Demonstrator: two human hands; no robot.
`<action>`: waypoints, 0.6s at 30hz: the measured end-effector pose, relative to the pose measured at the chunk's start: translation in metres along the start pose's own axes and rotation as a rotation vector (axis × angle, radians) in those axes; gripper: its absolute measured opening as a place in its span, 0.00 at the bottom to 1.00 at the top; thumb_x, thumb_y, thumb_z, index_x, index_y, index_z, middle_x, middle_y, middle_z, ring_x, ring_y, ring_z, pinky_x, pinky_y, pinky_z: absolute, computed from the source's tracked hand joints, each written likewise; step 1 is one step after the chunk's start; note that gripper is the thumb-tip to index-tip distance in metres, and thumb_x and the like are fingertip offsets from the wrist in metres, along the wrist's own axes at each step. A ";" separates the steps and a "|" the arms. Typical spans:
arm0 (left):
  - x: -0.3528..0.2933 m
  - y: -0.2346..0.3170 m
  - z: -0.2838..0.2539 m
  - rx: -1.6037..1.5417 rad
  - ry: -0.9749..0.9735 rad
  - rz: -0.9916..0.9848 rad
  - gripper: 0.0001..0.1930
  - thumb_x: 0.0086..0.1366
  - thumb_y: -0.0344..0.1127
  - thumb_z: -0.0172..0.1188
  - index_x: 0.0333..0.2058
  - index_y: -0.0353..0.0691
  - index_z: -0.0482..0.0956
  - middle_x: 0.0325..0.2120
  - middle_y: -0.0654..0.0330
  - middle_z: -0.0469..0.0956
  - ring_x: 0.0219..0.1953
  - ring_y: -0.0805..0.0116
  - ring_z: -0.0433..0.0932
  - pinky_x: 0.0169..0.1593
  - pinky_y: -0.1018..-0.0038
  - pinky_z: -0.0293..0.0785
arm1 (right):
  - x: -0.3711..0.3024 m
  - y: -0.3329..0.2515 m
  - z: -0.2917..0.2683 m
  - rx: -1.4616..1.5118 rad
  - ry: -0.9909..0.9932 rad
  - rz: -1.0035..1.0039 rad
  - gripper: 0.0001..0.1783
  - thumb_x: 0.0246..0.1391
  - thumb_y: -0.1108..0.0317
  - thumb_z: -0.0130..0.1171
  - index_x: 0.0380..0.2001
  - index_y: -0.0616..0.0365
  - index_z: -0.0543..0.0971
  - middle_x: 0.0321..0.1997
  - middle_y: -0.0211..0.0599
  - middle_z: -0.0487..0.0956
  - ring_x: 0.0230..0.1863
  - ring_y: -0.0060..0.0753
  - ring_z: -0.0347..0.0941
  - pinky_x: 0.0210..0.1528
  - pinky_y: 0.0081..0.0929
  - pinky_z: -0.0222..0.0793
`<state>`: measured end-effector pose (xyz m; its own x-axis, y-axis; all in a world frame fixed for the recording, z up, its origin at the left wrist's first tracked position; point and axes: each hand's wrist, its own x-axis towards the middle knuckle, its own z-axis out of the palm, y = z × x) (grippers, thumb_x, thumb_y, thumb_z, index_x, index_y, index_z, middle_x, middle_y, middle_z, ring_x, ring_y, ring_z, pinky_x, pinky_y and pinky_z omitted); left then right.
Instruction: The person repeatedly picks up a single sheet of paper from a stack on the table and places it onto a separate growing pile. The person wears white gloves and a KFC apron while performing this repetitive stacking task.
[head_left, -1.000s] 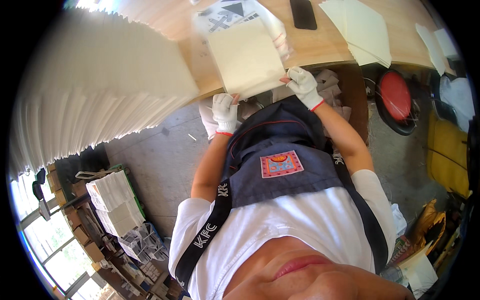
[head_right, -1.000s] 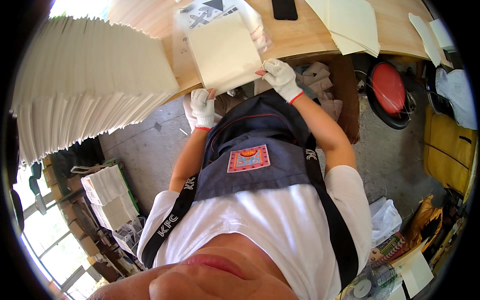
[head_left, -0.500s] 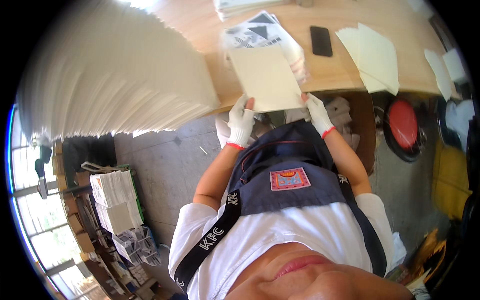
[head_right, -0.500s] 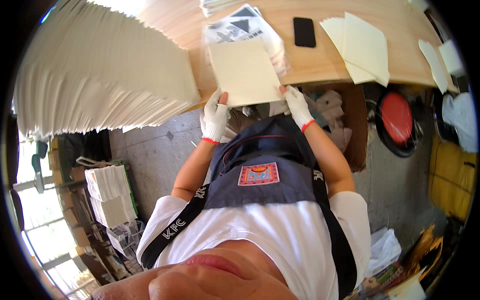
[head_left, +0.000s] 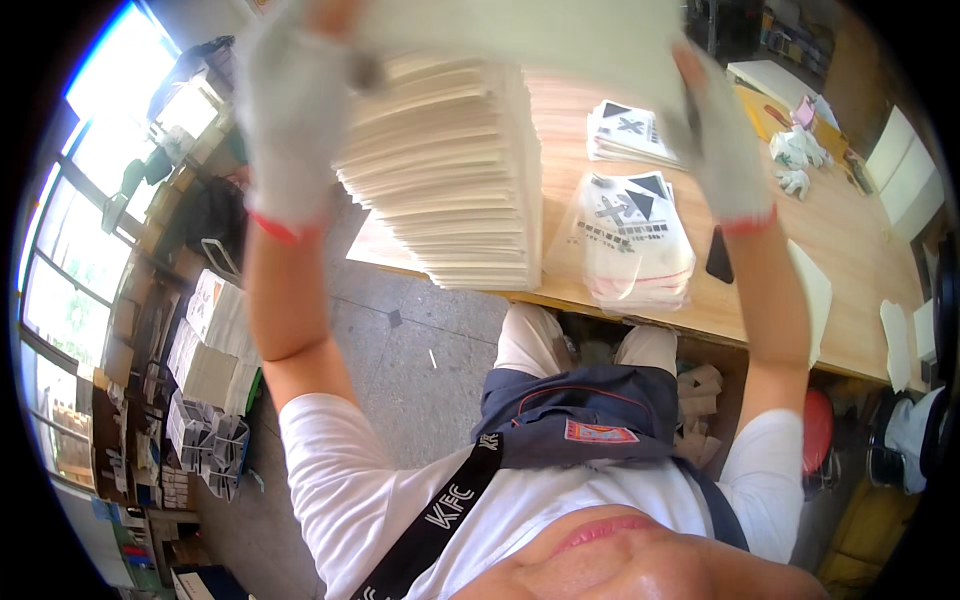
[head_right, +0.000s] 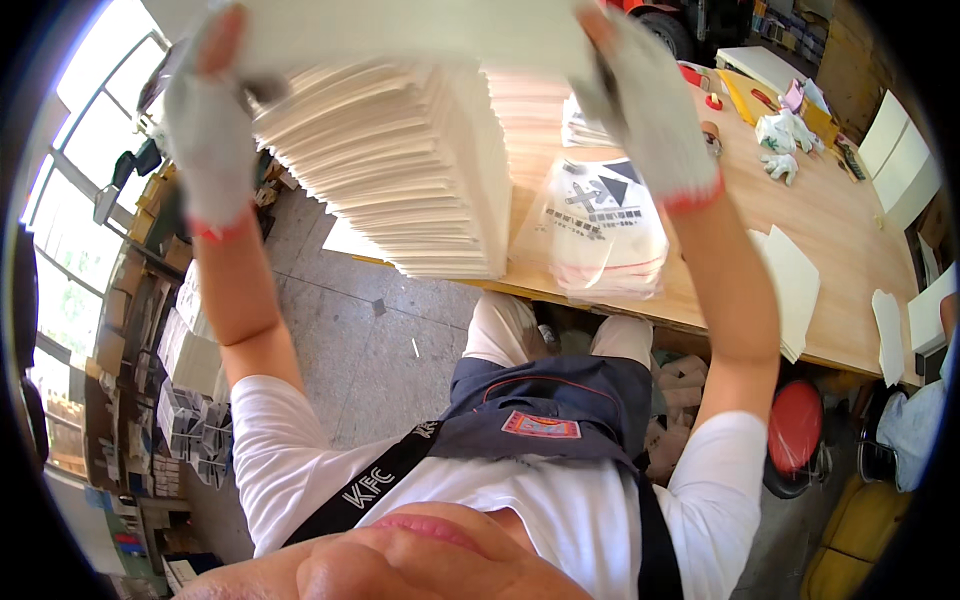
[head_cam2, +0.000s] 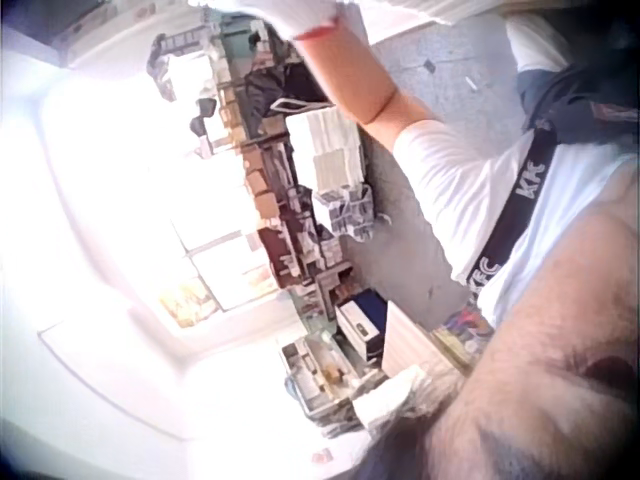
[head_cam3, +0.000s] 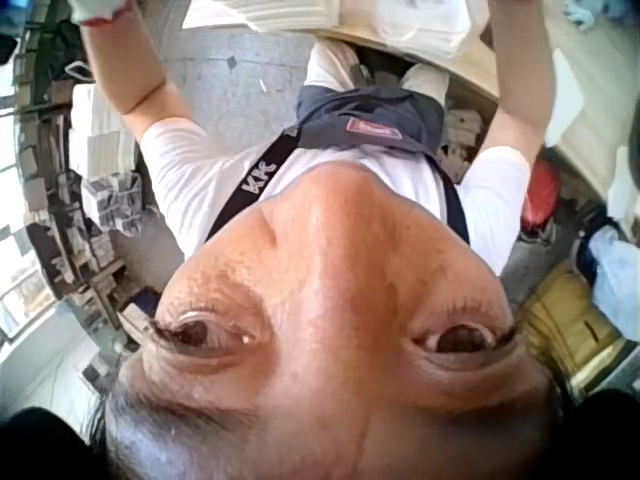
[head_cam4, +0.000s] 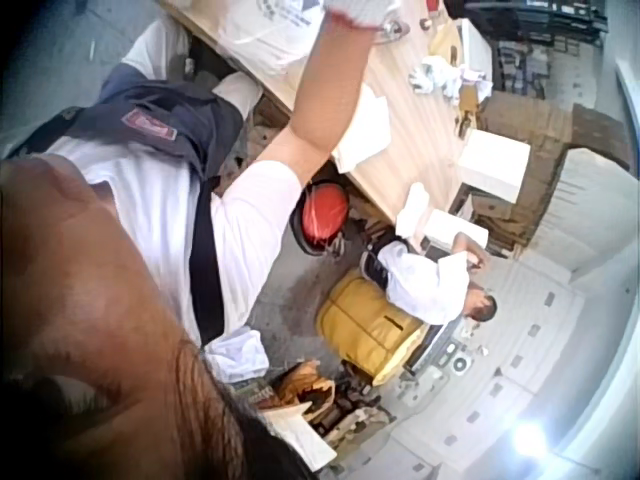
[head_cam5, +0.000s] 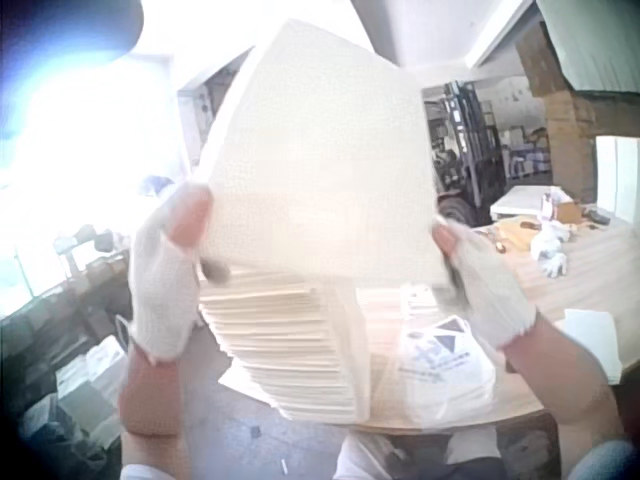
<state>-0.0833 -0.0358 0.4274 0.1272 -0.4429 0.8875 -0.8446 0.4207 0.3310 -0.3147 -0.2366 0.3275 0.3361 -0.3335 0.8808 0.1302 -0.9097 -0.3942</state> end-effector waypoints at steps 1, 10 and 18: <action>0.022 -0.020 -0.020 0.008 0.081 -0.052 0.12 0.61 0.37 0.51 0.35 0.35 0.76 0.29 0.58 0.77 0.29 0.70 0.75 0.30 0.77 0.72 | 0.038 -0.011 0.015 -0.028 -0.018 -0.055 0.17 0.49 0.71 0.53 0.44 0.57 0.66 0.37 0.39 0.71 0.35 0.38 0.65 0.39 0.26 0.58; 0.091 -0.180 -0.127 0.845 -0.318 0.130 0.21 0.66 0.42 0.44 0.53 0.38 0.69 0.45 0.56 0.74 0.42 0.68 0.74 0.48 0.76 0.67 | 0.138 -0.048 0.096 0.451 -0.374 0.492 0.12 0.52 0.59 0.52 0.19 0.51 0.71 0.13 0.22 0.64 0.11 0.15 0.54 0.12 0.17 0.48; -0.128 -0.107 -0.007 -0.195 0.497 0.025 0.26 0.61 0.40 0.50 0.55 0.34 0.61 0.41 0.52 0.73 0.36 0.61 0.76 0.37 0.70 0.74 | -0.001 -0.014 -0.014 0.378 -0.196 0.612 0.17 0.58 0.54 0.50 0.27 0.57 0.73 0.17 0.26 0.72 0.13 0.15 0.64 0.12 0.14 0.57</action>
<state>-0.0058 -0.0185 0.2811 0.3790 -0.0225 0.9251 -0.7443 0.5866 0.3192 -0.3303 -0.2270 0.3357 0.6073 -0.6705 0.4261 0.1662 -0.4173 -0.8934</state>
